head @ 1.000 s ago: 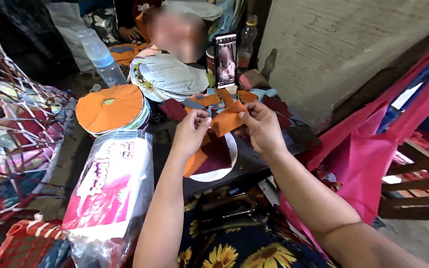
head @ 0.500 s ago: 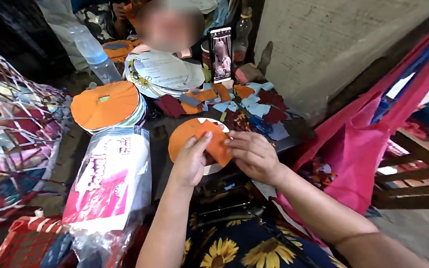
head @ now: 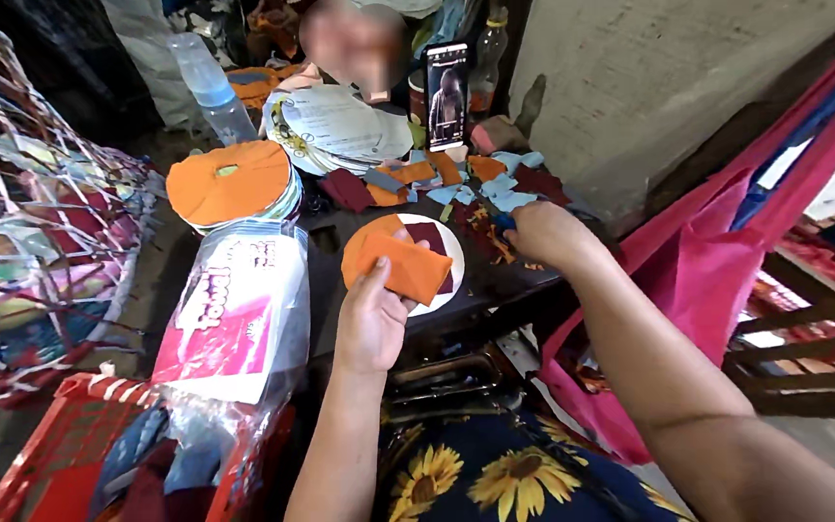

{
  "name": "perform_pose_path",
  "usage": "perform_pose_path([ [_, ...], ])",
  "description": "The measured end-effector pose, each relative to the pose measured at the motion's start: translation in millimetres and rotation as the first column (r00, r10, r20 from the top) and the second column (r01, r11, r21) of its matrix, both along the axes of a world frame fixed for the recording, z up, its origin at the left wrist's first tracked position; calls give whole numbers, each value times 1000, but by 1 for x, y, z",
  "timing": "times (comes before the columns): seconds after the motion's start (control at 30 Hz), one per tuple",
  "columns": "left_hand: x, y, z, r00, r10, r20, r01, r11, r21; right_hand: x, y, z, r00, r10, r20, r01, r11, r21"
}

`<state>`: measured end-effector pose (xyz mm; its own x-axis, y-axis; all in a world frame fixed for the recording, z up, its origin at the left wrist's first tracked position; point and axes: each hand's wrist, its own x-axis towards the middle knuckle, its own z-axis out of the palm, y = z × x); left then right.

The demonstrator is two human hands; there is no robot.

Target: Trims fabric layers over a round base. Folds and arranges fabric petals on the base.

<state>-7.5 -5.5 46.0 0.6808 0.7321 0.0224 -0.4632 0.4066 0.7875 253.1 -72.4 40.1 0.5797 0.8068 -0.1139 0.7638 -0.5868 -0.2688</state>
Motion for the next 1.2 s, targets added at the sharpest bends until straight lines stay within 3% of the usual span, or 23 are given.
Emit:
perform_pose_path([
  [0.3, 2, 1, 1, 1000, 15, 27, -13, 997, -80, 33, 2, 0, 1000, -17, -7, 17, 1000, -1],
  [0.43, 8, 1, 1, 999, 40, -7, -41, 995, -88, 22, -15, 9, 988, -92, -124, 118, 966, 228],
  [0.53, 25, 2, 4, 998, 58, 7, -57, 992, -109, 15, -26, 8, 946, -141, -293, 260, 868, 422],
  [0.6, 41, 4, 8, 997, 69, 25, -65, 989, -131, 10, -33, -1, 906, -77, -417, 313, 784, 537],
  [0.7, 69, 7, 17, 991, 125, 45, -115, 978, -175, -14, -44, -21, 742, 206, -638, 400, 627, 668],
  [0.8, 95, 3, 23, 981, 178, 79, -158, 966, -205, -44, -57, -50, 553, 504, -664, 316, 611, 726],
  [0.87, 108, -4, 22, 978, 180, 106, -157, 969, -192, -62, -62, -64, 478, 592, -649, 247, 618, 746],
  [1.03, 122, -24, 14, 974, 202, 101, -189, 974, -123, -79, -65, -80, 497, 686, -531, 109, 558, 823],
  [1.2, 123, -35, 5, 971, 224, 82, -218, 973, -77, -79, -64, -77, 524, 699, -487, 100, 517, 850],
])
